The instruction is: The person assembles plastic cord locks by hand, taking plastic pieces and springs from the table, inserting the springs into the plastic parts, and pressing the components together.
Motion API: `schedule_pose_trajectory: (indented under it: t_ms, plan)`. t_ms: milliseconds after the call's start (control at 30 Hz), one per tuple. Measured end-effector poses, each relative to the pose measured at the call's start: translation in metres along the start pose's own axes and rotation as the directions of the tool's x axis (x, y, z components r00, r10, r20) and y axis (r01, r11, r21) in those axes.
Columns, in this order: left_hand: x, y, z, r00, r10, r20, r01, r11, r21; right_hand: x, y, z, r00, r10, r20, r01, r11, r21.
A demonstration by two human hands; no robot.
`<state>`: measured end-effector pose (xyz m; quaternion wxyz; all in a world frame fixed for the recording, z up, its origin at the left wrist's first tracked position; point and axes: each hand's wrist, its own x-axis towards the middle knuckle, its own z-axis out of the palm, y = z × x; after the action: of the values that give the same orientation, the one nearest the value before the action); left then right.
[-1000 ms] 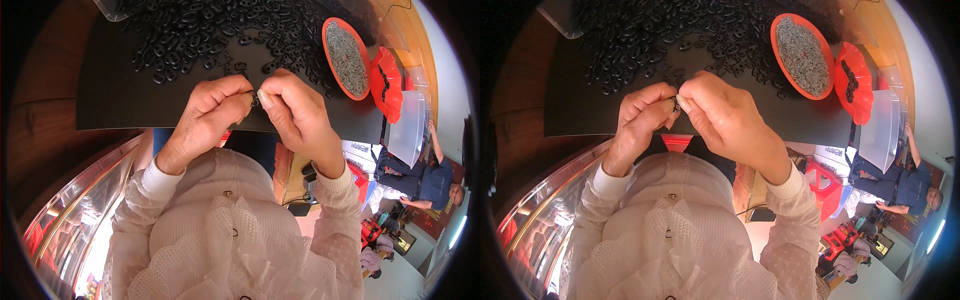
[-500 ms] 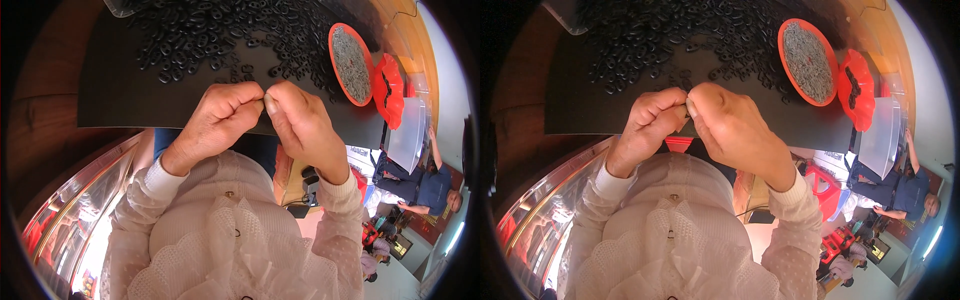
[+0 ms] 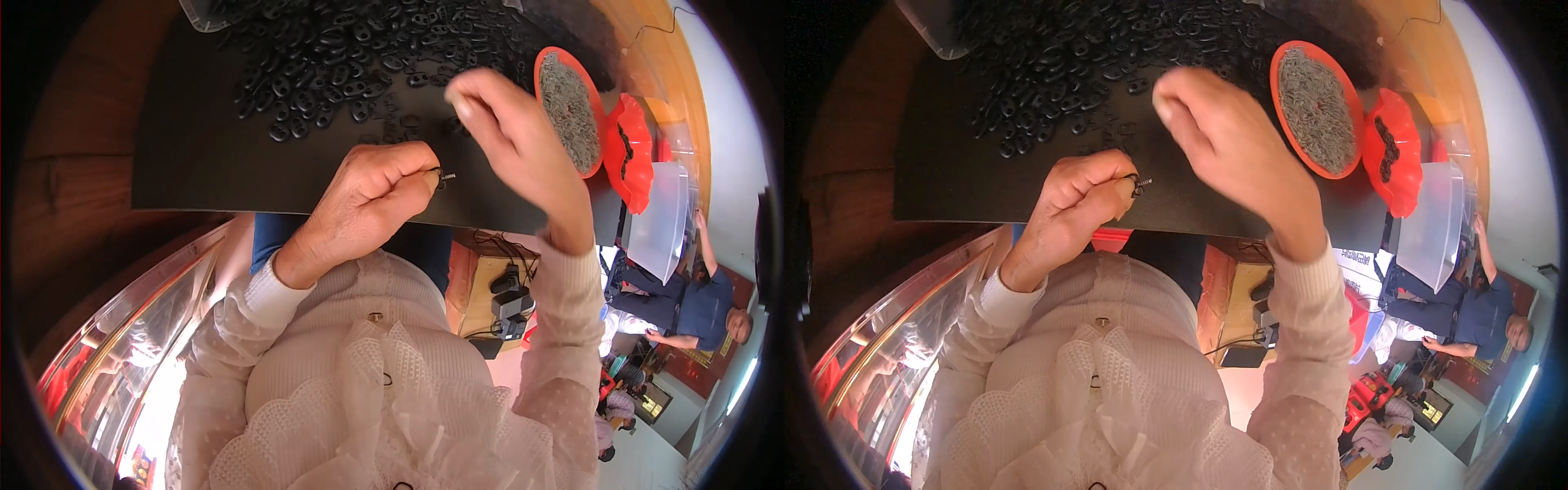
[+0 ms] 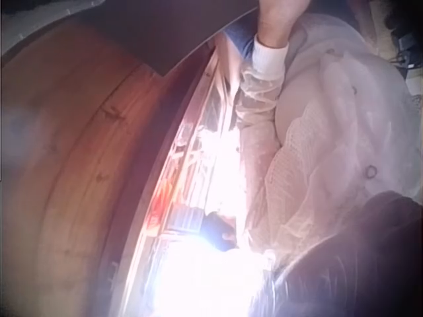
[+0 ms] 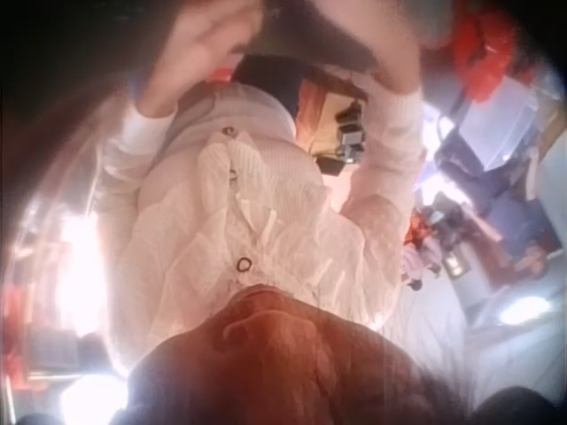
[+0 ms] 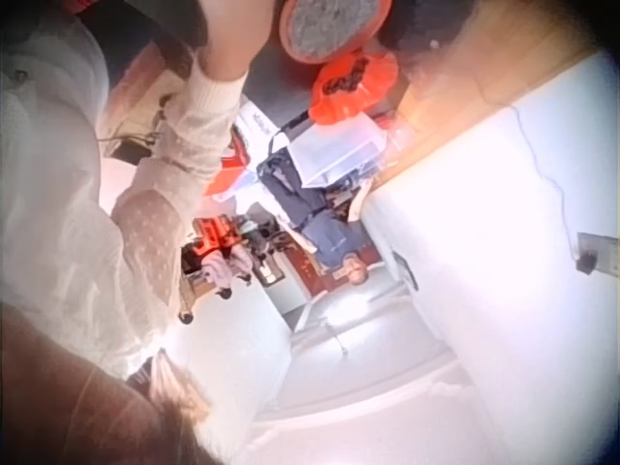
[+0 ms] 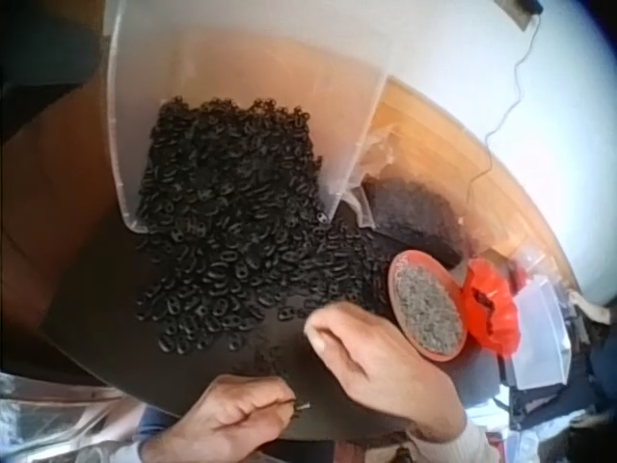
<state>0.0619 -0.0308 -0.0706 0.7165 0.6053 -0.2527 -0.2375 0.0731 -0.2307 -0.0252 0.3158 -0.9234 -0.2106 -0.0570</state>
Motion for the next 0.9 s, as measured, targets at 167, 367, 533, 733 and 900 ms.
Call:
schedule_pose_trajectory:
  t_ms: [167, 367, 533, 733, 900]
  plan:
    - [0.0, 0.001, -0.001, 1.0, -0.002, 0.002, 0.002, 1.0, 0.029, 0.045, 0.027, 0.014, 0.999, 0.021, 0.047, -0.001, 0.924, -0.383]
    - [-0.001, 0.001, -0.001, 1.0, -0.003, -0.009, 0.002, 1.0, -0.01, 0.048, 0.027, 0.016, 0.99, 0.052, 0.127, 0.015, 0.879, -0.476]
    - [0.0, -0.001, -0.002, 0.999, 0.044, -0.002, -0.044, 0.998, 0.052, 0.031, 0.024, 0.008, 0.997, 0.008, 0.078, 0.02, 0.938, -0.347]
    - [0.0, 0.0, -0.002, 0.997, 0.079, -0.005, -0.078, 0.995, 0.066, 0.017, 0.012, 0.005, 0.979, 0.112, 0.172, -0.026, 0.899, -0.436]
    - [0.0, -0.002, -0.001, 0.997, 0.073, -0.006, -0.072, 0.996, 0.057, 0.022, 0.016, 0.006, 0.996, 0.018, 0.088, 0.016, 0.928, -0.372]
